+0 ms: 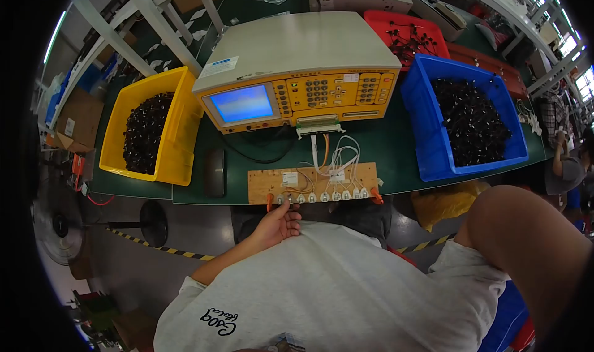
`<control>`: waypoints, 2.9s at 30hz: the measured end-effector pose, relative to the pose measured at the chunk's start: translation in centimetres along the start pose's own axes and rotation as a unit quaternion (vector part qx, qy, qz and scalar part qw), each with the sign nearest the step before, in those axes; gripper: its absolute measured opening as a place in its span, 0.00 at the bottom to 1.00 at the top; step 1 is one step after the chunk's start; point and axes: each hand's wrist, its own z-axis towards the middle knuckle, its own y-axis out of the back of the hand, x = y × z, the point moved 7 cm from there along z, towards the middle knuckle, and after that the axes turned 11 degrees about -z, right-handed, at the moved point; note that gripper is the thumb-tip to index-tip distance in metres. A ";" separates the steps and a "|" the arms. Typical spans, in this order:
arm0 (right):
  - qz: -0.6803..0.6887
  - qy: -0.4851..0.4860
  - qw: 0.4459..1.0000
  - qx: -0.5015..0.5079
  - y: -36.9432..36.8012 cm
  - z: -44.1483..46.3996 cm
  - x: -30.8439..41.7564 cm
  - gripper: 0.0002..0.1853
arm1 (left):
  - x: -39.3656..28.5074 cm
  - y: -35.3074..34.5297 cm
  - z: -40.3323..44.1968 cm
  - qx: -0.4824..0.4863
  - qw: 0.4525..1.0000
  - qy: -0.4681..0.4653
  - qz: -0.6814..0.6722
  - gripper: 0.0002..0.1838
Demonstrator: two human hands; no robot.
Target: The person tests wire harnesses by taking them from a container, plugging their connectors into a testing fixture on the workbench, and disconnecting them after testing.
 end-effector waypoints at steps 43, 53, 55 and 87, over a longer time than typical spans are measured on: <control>0.064 -0.623 0.667 0.404 -23.8 -37.6 -0.9 0.14 | -22.7 -12.4 -21.8 -0.166 0.591 -0.529 0.587 0.20; -0.129 -0.658 0.732 -0.123 0.5 -25.2 -9.5 0.32 | -45.1 8.1 -14.6 -0.401 0.267 -0.294 0.826 0.15; -0.227 -0.639 0.722 -0.140 1.7 -24.9 -8.6 0.40 | -43.7 5.4 -15.3 -0.402 0.312 -0.291 0.810 0.15; 0.322 -0.711 0.599 0.180 -25.0 -34.2 -2.0 0.22 | -2.9 -6.3 -6.0 0.104 0.984 -0.139 0.047 0.11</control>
